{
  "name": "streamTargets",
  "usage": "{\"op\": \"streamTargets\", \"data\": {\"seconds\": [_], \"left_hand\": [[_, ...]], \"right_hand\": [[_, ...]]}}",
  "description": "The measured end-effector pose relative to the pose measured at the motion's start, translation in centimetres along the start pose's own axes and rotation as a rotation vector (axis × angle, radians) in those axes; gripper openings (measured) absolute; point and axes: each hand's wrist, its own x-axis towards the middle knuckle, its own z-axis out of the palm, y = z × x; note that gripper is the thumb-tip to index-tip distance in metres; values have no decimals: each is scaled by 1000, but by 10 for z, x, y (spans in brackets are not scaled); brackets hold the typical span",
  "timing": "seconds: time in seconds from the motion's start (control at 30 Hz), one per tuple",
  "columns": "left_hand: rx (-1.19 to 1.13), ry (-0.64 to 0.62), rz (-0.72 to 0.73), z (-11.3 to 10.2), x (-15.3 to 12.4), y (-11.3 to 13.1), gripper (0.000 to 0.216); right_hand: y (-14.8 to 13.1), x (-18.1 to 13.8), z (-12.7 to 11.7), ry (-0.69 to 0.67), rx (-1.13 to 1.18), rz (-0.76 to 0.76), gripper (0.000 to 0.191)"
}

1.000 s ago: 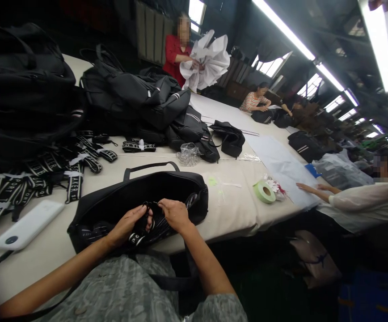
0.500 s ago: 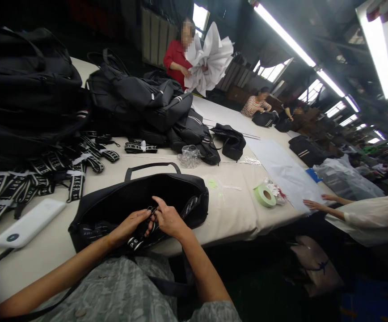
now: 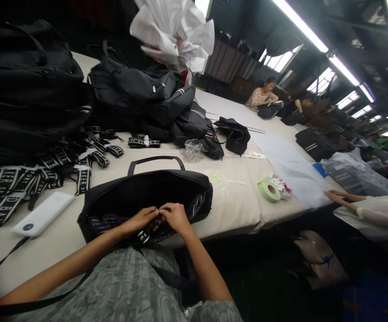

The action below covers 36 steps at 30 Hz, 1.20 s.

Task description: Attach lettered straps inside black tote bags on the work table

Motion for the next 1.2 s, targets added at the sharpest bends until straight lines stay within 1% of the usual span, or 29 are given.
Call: {"op": "streamTargets", "data": {"seconds": [0.1,0.17,0.3,0.33,0.37,0.4,0.43,0.47,0.5,0.53,0.57,0.6,0.67,0.73,0.83,0.9,0.97,1.07,1.13,1.2], "left_hand": [[20,5,-2,-1,0,-2,45],[32,9,3,-1,1,-3,43],[82,28,22,1,9,-5,39],[111,41,37,1,12,-5,36],[145,59,57,0,15,-5,31],[181,83,80,-1,18,-4,26],[218,108,103,-2,20,-4,22],[254,135,122,-4,21,-3,18],[289,160,132,-6,20,-3,15],[322,185,136,-8,18,-3,13],[354,206,135,-11,14,-3,12],[382,221,130,-13,10,-4,11],[425,238,117,-18,2,-5,10],[447,237,97,-22,-4,-5,11],[435,229,60,-27,-1,-5,11],[399,217,41,-28,4,-3,12],[345,187,19,-27,9,0,14],[248,138,-5,-25,12,9,22],[174,125,-4,-25,11,19,26],[93,129,9,-27,9,27,26]], "right_hand": [[6,3,-2,-46,-31,12,5],[2,4,-2,-5,-102,-37,4],[-26,14,6,164,-278,-213,8],[-33,19,11,157,-285,-244,9],[-38,26,17,114,-252,-254,9],[-42,33,24,44,-170,-233,8],[-42,41,31,-33,-53,-181,6],[-40,48,38,-82,71,-102,6],[-35,55,46,-90,179,-14,7],[-28,60,52,-52,255,65,8],[-20,64,57,14,290,124,8],[-12,65,61,87,290,156,8],[2,62,64,208,253,161,5],[11,54,61,314,202,128,8],[14,42,51,498,104,64,8],[12,41,41,597,61,35,8],[8,46,29,675,46,19,9],[2,64,7,752,66,1,11],[1,78,-8,760,107,-2,12],[1,93,-18,741,170,12,13]]}}
